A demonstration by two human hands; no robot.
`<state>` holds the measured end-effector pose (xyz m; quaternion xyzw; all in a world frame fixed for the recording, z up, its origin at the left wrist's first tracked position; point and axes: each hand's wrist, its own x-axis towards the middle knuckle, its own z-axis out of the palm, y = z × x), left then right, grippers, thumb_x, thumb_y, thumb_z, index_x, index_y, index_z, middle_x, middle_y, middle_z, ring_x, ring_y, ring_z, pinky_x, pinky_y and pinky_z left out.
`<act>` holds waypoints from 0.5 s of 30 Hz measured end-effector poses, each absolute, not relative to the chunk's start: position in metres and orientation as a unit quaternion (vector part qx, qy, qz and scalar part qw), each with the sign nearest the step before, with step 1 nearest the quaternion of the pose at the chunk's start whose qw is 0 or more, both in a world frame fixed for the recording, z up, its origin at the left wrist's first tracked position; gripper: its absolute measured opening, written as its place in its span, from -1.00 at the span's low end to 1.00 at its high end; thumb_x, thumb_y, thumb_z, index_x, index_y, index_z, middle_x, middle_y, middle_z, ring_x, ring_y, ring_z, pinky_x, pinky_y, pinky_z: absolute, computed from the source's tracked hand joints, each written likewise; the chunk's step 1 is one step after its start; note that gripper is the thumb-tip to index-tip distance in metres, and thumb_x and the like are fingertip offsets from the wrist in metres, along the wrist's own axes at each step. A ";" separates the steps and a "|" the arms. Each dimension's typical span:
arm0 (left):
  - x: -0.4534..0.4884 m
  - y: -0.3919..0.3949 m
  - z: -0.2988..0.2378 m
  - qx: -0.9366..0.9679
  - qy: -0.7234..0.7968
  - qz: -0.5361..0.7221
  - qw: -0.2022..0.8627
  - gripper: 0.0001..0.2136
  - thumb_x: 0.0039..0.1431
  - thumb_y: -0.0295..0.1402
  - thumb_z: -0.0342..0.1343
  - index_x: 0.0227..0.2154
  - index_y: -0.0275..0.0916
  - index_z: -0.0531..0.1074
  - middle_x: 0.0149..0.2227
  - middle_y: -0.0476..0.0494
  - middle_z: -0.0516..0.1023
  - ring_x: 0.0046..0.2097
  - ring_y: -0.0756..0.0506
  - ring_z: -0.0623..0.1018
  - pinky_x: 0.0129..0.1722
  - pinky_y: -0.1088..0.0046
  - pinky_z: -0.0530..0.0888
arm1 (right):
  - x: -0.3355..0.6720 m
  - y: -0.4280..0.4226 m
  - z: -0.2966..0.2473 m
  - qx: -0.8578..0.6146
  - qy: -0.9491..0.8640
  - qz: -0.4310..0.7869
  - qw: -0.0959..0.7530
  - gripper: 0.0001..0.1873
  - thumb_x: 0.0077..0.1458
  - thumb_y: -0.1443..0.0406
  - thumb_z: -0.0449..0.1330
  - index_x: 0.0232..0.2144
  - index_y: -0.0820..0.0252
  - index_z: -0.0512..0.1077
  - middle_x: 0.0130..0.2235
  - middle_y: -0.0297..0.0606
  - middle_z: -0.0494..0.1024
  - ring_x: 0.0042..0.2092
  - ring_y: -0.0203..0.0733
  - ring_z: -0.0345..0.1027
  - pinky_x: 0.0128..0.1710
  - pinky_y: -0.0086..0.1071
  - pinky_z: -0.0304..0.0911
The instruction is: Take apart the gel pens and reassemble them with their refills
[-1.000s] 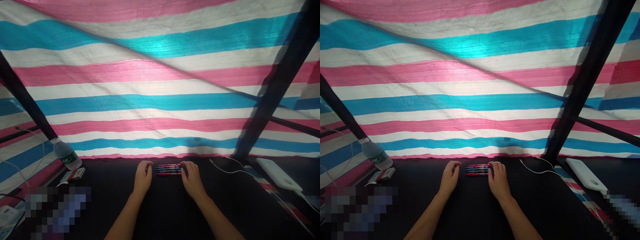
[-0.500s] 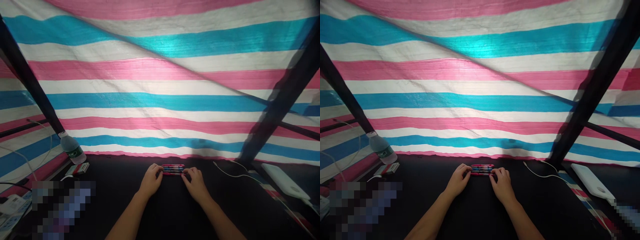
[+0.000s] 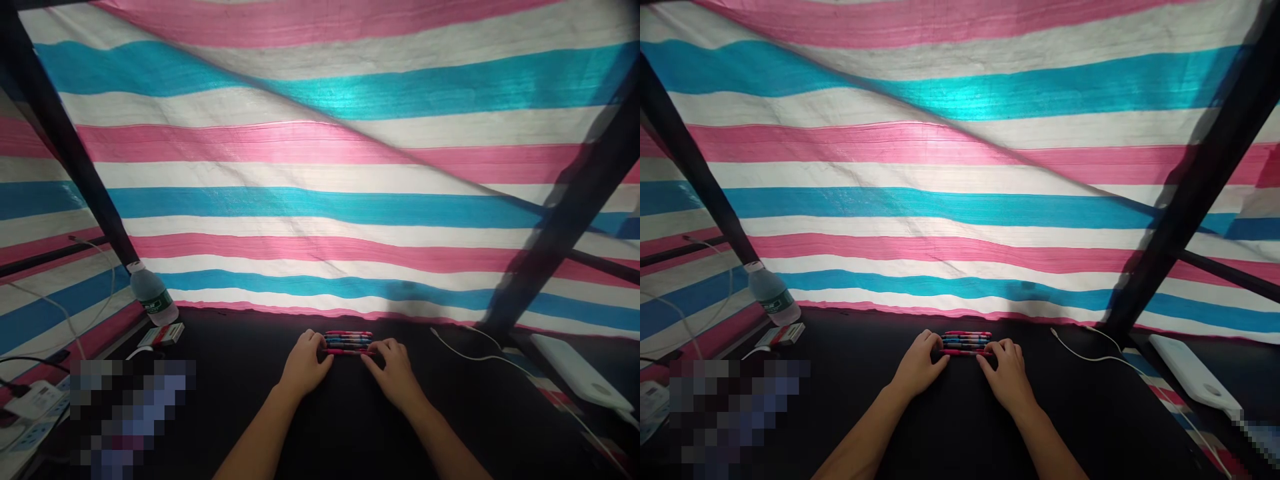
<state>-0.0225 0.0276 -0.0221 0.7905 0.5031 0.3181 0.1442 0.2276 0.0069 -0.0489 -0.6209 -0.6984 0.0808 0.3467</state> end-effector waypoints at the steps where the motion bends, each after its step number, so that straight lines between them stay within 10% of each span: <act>1: -0.023 0.027 -0.022 0.792 0.500 0.318 0.146 -0.84 0.14 -0.35 0.22 -0.21 -0.15 0.43 -0.17 -0.11 0.43 -0.08 -0.19 0.46 -0.09 0.28 0.43 | 0.227 0.007 -0.048 -0.618 -0.701 0.083 0.346 -0.76 0.22 0.10 0.21 -0.18 0.04 0.57 -0.14 -0.12 0.46 -0.05 0.10 0.33 0.02 -0.05 0.31; 15: -0.018 0.026 -0.020 0.827 0.452 0.283 0.180 -0.93 0.22 -0.39 0.21 -0.25 -0.14 0.54 -0.17 -0.12 0.50 -0.06 -0.19 0.46 -0.09 0.27 0.42 | 0.218 -0.005 -0.031 -0.566 -0.751 0.140 0.310 -0.92 0.19 0.23 0.26 -0.25 0.01 0.55 -0.13 -0.20 0.49 -0.01 0.04 0.32 0.04 -0.14 0.29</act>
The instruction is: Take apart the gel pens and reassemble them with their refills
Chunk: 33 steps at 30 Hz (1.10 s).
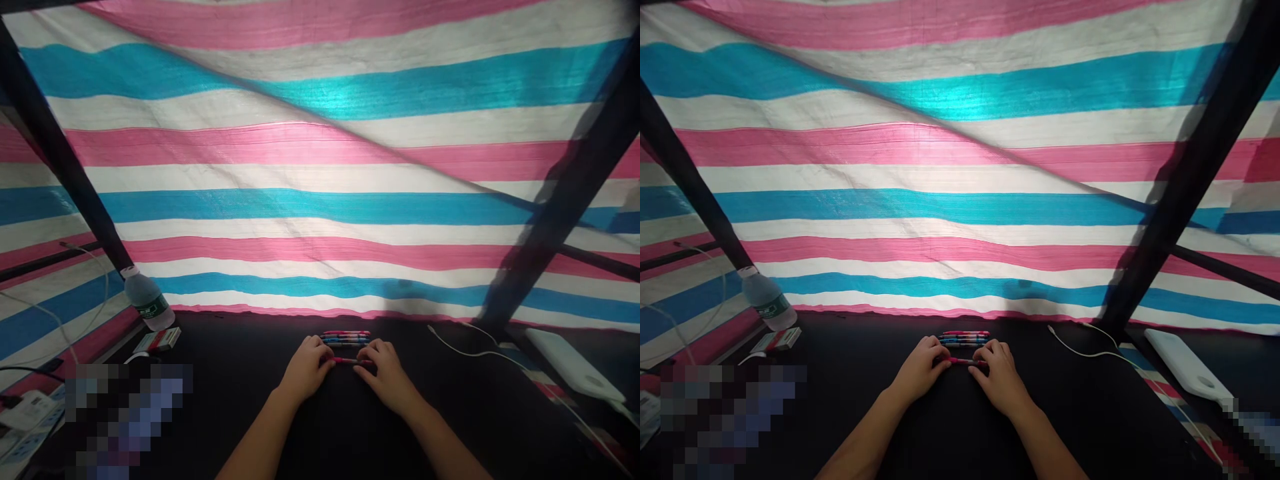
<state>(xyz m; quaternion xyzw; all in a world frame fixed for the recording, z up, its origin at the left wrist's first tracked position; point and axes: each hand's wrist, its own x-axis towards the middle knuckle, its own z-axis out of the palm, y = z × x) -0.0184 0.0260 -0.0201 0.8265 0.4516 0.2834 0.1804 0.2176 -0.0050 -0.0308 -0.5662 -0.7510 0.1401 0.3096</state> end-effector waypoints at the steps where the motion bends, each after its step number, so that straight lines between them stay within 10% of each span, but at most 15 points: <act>1: -0.018 0.025 -0.019 0.829 0.446 0.283 0.182 -0.95 0.24 -0.38 0.19 -0.28 -0.14 0.55 -0.18 -0.12 0.51 -0.06 -0.19 0.46 -0.09 0.27 0.42 | 0.217 -0.006 -0.029 -0.560 -0.754 0.148 0.309 -0.93 0.19 0.22 0.26 -0.27 0.02 0.54 -0.14 -0.20 0.50 -0.02 0.03 0.32 0.02 -0.15 0.29; 9: -0.014 0.022 -0.006 0.742 0.408 0.411 0.338 -0.84 0.27 -0.25 0.19 -0.16 -0.13 0.59 -0.22 -0.10 0.61 -0.18 -0.15 0.54 -0.14 0.33 0.46 | 0.212 -0.012 -0.013 -0.491 -0.722 0.323 0.364 -0.67 0.33 0.06 0.09 -0.26 0.11 0.56 -0.32 -0.29 0.52 -0.26 -0.10 0.35 -0.24 -0.32 0.24; 14: -0.016 0.024 -0.007 0.675 0.367 0.437 0.467 -0.77 0.23 -0.19 0.23 -0.19 -0.23 0.60 -0.36 -0.11 0.64 -0.27 -0.13 0.58 -0.20 0.37 0.46 | 0.211 -0.016 -0.007 -0.455 -0.656 0.468 0.380 -0.45 0.35 -0.08 -0.01 -0.36 0.18 0.55 -0.60 -0.48 0.17 -0.53 -0.29 0.04 -0.51 -0.42 -0.04; 20: -0.019 0.022 -0.004 0.711 0.431 0.405 0.380 -0.46 0.41 -0.04 -0.08 -0.61 -0.25 0.45 -0.63 0.00 0.37 -0.52 -0.02 0.38 -0.46 0.47 0.26 | 0.210 -0.019 0.000 -0.439 -0.681 0.418 0.411 -0.60 0.30 0.02 0.14 -0.34 0.18 0.57 -0.38 -0.33 0.47 -0.31 -0.18 0.30 -0.31 -0.38 0.17; 25: -0.020 0.019 0.005 0.740 0.384 0.431 0.345 -0.74 0.20 -0.15 0.27 -0.16 -0.21 0.57 -0.24 -0.08 0.57 -0.27 -0.08 0.50 -0.26 0.45 0.37 | 0.212 -0.016 -0.003 -0.457 -0.671 0.406 0.420 -0.60 0.30 0.02 0.13 -0.33 0.19 0.57 -0.38 -0.32 0.49 -0.31 -0.16 0.31 -0.30 -0.38 0.17; 30: -0.020 0.019 0.007 0.752 0.428 0.373 0.336 -0.69 0.28 -0.12 0.17 -0.43 -0.25 0.56 -0.47 -0.03 0.50 -0.40 -0.05 0.43 -0.39 0.45 0.29 | 0.212 -0.017 -0.004 -0.458 -0.680 0.399 0.411 -0.62 0.30 0.04 0.14 -0.33 0.19 0.58 -0.37 -0.32 0.48 -0.30 -0.16 0.30 -0.31 -0.38 0.15; 33: -0.019 0.018 0.006 0.747 0.414 0.389 0.345 -0.76 0.28 -0.16 0.18 -0.24 -0.23 0.60 -0.33 -0.08 0.58 -0.29 -0.08 0.50 -0.29 0.44 0.35 | 0.212 -0.017 -0.004 -0.459 -0.682 0.397 0.409 -0.64 0.31 0.06 0.15 -0.32 0.19 0.58 -0.38 -0.33 0.48 -0.32 -0.18 0.29 -0.33 -0.38 0.14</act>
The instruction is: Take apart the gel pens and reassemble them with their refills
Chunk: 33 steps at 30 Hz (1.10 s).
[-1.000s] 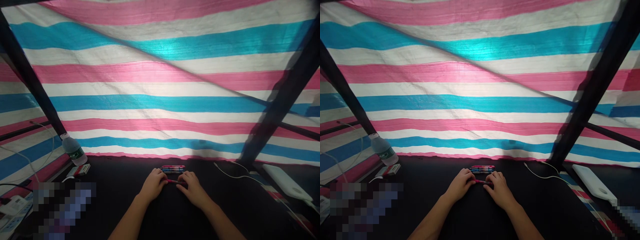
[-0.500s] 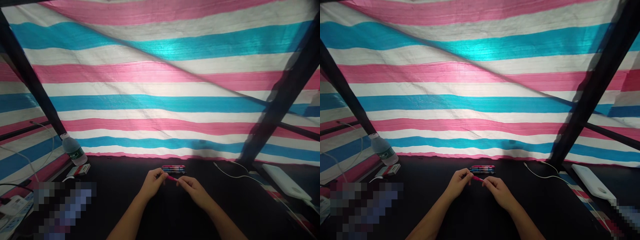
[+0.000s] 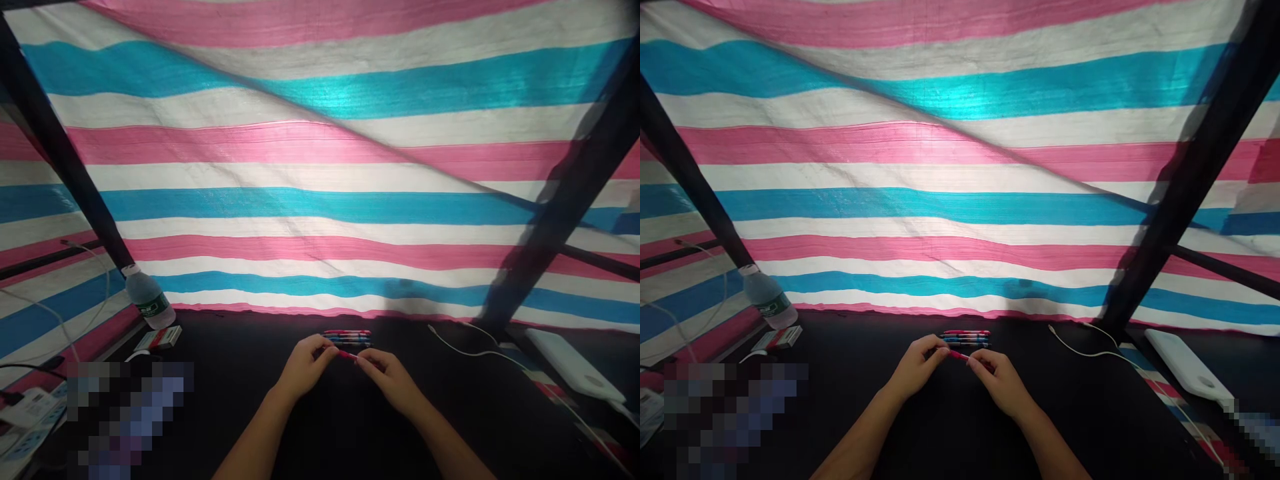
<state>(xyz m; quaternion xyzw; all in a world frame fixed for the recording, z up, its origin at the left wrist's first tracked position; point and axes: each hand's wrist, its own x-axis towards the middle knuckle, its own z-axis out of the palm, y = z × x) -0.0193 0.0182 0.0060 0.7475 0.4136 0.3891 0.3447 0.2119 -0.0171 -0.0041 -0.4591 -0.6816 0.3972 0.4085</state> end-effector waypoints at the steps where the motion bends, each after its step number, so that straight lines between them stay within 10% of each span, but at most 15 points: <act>1: -0.019 0.018 0.006 0.741 0.404 0.405 0.353 -0.75 0.23 -0.19 0.24 -0.12 -0.21 0.58 -0.25 -0.09 0.60 -0.24 -0.09 0.52 -0.24 0.43 0.37 | 0.212 -0.017 -0.004 -0.460 -0.682 0.396 0.408 -0.64 0.31 0.07 0.15 -0.32 0.19 0.58 -0.39 -0.33 0.48 -0.33 -0.18 0.28 -0.34 -0.38 0.13; 9: -0.018 0.018 0.007 0.746 0.441 0.365 0.340 -0.60 0.36 -0.10 0.04 -0.46 -0.26 0.57 -0.50 -0.04 0.50 -0.43 -0.05 0.42 -0.40 0.44 0.27 | 0.211 -0.016 -0.006 -0.462 -0.688 0.393 0.398 -0.66 0.30 0.09 0.16 -0.32 0.17 0.61 -0.38 -0.30 0.52 -0.32 -0.15 0.31 -0.34 -0.37 0.15; 13: -0.017 0.016 0.009 0.738 0.417 0.399 0.351 -0.72 0.18 -0.20 0.28 -0.09 -0.20 0.58 -0.23 -0.08 0.61 -0.24 -0.10 0.53 -0.23 0.44 0.38 | 0.210 -0.017 -0.006 -0.472 -0.694 0.379 0.389 -0.66 0.30 0.10 0.16 -0.34 0.17 0.61 -0.40 -0.31 0.52 -0.34 -0.16 0.30 -0.36 -0.36 0.14; 20: -0.018 0.016 0.009 0.772 0.434 0.326 0.330 -0.59 0.41 -0.13 -0.02 -0.43 -0.23 0.59 -0.45 -0.06 0.57 -0.38 -0.08 0.51 -0.35 0.43 0.34 | 0.210 -0.017 -0.005 -0.470 -0.695 0.377 0.393 -0.68 0.30 0.11 0.16 -0.33 0.16 0.61 -0.37 -0.29 0.56 -0.32 -0.13 0.35 -0.34 -0.36 0.17; 25: -0.019 0.013 0.012 0.803 0.416 0.346 0.249 -0.70 0.18 -0.19 0.31 -0.04 -0.10 0.56 -0.17 -0.04 0.63 -0.13 -0.13 0.55 -0.09 0.39 0.38 | 0.209 -0.018 -0.004 -0.473 -0.697 0.375 0.387 -0.67 0.29 0.11 0.16 -0.35 0.16 0.61 -0.41 -0.32 0.54 -0.35 -0.16 0.34 -0.37 -0.37 0.16; 33: -0.019 0.008 0.016 0.864 0.384 0.288 0.149 -0.82 0.39 -0.29 0.09 -0.05 -0.09 0.53 -0.10 -0.06 0.67 -0.10 -0.14 0.58 -0.08 0.31 0.34 | 0.210 -0.017 -0.007 -0.478 -0.693 0.373 0.391 -0.67 0.29 0.11 0.16 -0.34 0.15 0.61 -0.39 -0.32 0.55 -0.33 -0.15 0.37 -0.35 -0.38 0.20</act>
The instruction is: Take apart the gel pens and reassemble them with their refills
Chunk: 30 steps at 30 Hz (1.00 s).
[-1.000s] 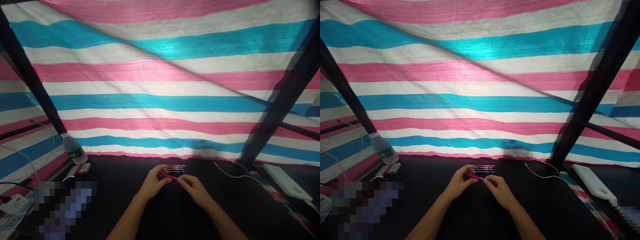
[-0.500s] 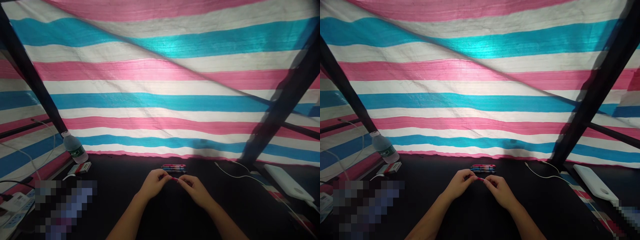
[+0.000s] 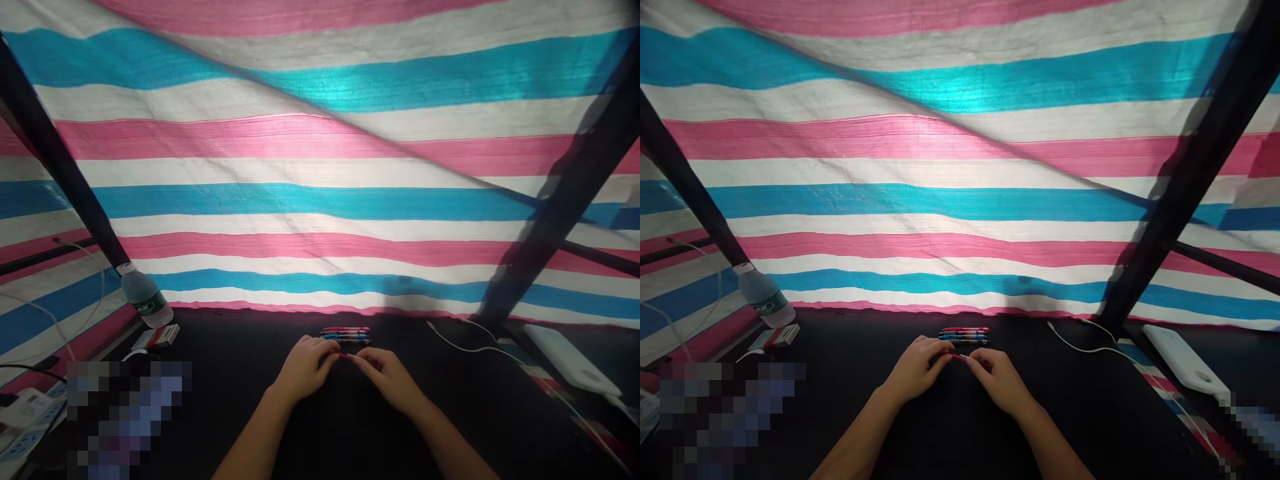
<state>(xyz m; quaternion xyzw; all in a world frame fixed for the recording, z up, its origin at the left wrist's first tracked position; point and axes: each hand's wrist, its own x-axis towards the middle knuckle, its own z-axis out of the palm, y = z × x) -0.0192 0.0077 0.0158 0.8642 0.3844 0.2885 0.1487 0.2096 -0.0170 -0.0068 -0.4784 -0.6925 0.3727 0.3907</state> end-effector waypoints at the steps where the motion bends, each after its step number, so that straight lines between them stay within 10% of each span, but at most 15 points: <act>1: -0.018 0.008 0.015 0.871 0.378 0.280 0.140 -0.81 0.39 -0.28 0.10 -0.02 -0.08 0.52 -0.09 -0.05 0.67 -0.11 -0.14 0.58 -0.09 0.31 0.34 | 0.209 -0.017 -0.007 -0.479 -0.693 0.372 0.389 -0.68 0.29 0.11 0.16 -0.34 0.15 0.61 -0.40 -0.32 0.55 -0.34 -0.15 0.37 -0.35 -0.39 0.20; 22: -0.022 0.014 0.015 0.867 0.400 0.282 0.091 -0.71 0.44 -0.41 -0.12 -0.01 -0.12 0.51 -0.17 -0.18 0.57 -0.13 -0.18 0.49 -0.04 0.23 0.29 | 0.218 -0.007 -0.013 -0.478 -0.605 0.444 0.455 -0.55 0.19 -0.06 0.23 -0.34 0.19 0.61 -0.51 -0.36 0.38 -0.44 -0.23 0.21 -0.42 -0.36 0.09; 30: -0.005 0.016 0.000 0.671 0.412 0.455 0.416 -0.78 0.42 -0.15 -0.03 -0.22 -0.19 0.36 -0.40 0.03 0.38 -0.38 -0.02 0.35 -0.33 0.45 0.29 | 0.213 -0.005 -0.020 -0.383 -0.483 0.580 0.533 -0.58 0.16 -0.02 0.29 -0.25 0.23 0.60 -0.52 -0.45 0.18 -0.52 -0.34 0.01 -0.52 -0.39 -0.05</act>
